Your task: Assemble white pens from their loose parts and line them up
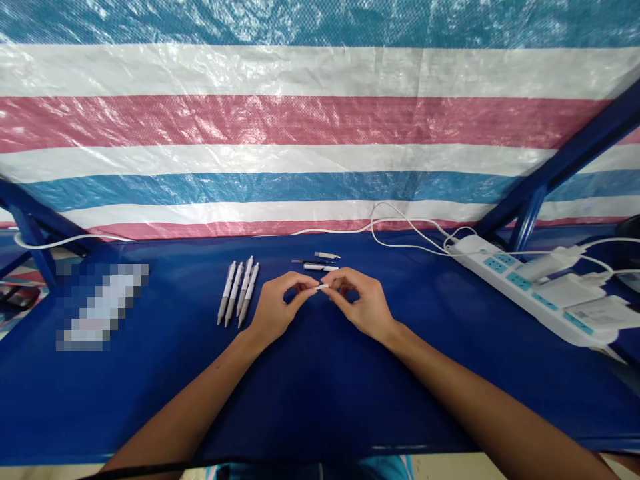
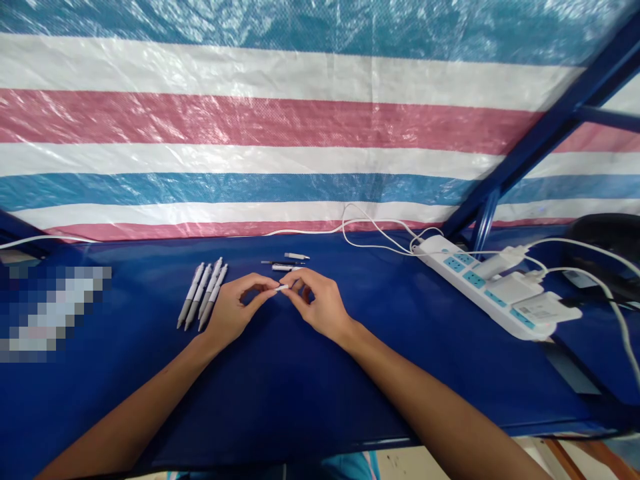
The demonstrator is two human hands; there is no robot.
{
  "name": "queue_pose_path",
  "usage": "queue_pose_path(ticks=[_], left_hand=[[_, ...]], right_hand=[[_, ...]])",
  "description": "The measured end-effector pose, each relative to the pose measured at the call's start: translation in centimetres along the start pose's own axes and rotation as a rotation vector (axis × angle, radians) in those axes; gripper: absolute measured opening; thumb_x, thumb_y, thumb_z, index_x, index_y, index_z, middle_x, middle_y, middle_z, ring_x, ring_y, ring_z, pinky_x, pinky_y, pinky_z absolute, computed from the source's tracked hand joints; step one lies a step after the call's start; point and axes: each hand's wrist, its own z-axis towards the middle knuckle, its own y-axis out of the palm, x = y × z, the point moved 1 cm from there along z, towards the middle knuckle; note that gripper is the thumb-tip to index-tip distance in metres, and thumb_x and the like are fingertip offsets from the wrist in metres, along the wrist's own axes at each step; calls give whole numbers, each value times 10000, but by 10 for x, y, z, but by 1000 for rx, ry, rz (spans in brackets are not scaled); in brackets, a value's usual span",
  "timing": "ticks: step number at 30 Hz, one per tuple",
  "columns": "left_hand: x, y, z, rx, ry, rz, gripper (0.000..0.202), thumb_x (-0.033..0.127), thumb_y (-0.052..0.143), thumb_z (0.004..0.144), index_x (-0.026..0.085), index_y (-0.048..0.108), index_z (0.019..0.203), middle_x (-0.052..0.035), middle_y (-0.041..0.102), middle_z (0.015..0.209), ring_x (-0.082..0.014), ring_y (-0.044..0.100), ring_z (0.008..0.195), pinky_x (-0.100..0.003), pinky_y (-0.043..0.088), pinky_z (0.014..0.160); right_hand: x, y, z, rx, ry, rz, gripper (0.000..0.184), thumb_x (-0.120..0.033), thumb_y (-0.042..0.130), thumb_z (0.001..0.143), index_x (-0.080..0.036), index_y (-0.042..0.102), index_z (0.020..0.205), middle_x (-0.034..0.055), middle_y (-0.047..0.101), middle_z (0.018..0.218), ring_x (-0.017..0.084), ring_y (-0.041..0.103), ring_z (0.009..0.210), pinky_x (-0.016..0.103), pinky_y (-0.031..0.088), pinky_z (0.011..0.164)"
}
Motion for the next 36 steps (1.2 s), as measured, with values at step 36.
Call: queue_pose_path(ticks=[36], left_hand=[[-7,-2,1,22,-32,73,191,294,489,957,193,650,965,-23,679,786,-158,637,692,-260,486,647]], right_hand=[[24,-11,7,-236,-13,-291,42,-186,613,886,-216,641,878,123,718,1202,288,649,1204,498,522,1023]])
